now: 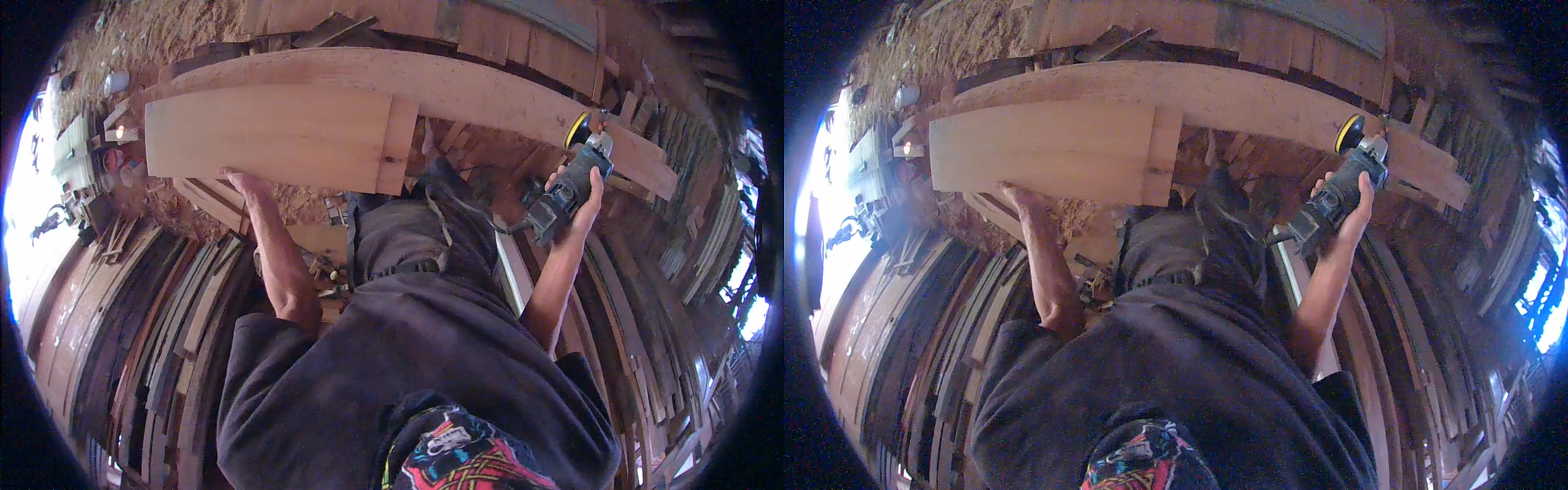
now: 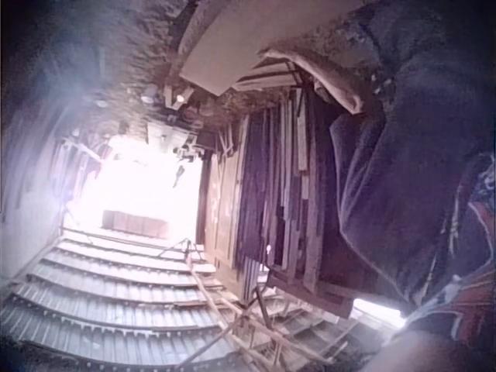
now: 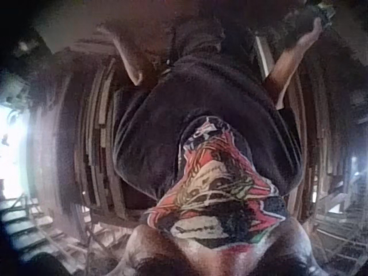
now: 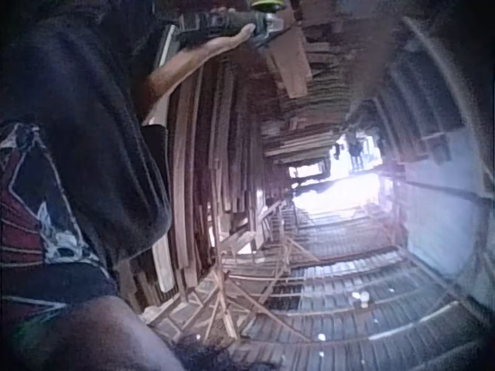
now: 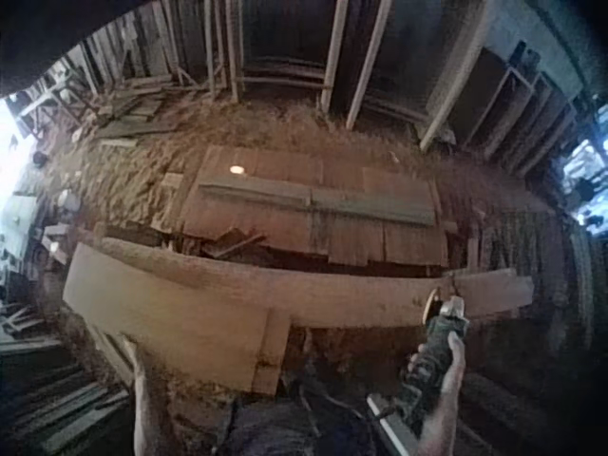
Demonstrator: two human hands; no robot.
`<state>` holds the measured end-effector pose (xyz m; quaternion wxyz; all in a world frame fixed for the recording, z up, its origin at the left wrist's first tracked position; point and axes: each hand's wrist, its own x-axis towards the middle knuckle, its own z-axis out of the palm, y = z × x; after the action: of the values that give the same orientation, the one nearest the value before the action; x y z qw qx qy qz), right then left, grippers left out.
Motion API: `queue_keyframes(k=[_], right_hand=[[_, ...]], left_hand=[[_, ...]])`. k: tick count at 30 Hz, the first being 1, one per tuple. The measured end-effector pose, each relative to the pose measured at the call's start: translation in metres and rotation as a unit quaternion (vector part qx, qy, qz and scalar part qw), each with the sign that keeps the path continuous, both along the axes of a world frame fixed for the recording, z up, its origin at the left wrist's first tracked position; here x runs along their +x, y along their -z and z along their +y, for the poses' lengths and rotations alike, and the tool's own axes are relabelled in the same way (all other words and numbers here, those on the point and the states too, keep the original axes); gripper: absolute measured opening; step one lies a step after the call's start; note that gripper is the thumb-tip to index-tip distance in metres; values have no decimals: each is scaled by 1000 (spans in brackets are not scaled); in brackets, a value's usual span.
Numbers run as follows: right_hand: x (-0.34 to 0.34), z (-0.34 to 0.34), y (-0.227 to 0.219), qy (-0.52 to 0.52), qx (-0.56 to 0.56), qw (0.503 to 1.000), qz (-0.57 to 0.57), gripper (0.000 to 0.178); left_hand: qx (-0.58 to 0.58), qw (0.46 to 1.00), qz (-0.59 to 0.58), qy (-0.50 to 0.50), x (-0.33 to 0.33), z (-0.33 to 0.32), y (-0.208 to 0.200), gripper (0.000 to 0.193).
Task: The person uses an orbital sander to smooth the surface of a wooden plank. They hold the plank with one hand and operate the sander with the other, moving it back and forth along the wood's length.
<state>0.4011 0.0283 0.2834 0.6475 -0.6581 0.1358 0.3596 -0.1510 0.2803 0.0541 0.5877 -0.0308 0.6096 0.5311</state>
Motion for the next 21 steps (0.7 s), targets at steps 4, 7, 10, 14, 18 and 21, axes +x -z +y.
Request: queue_keyframes(k=[4, 7, 10, 14, 18, 21], right_hand=[[-2, -1, 3, -20, 0, 1000, -19, 61], [-1, -5, 7, -12, -4, 1000, -21, 58], [-5, -7, 8, 10, -19, 999, -28, 56], [-1, -10, 13, -29, 15, 999, -38, 55], [4, -14, 19, -43, 26, 997, -66, 55], [1, -16, 20, -48, 49, 997, -47, 55]], left_hand=[[6, 1000, -13, -17, 6, -11, 32, 51], [11, 999, -20, -26, 10, -19, 49, 50], [18, 999, -33, -22, 26, -19, 61, 48], [41, 998, -37, -37, 22, -22, 70, 46], [102, 992, -47, -55, 22, -10, 67, 45], [174, 980, -63, -73, 16, 0, 51, 43]])
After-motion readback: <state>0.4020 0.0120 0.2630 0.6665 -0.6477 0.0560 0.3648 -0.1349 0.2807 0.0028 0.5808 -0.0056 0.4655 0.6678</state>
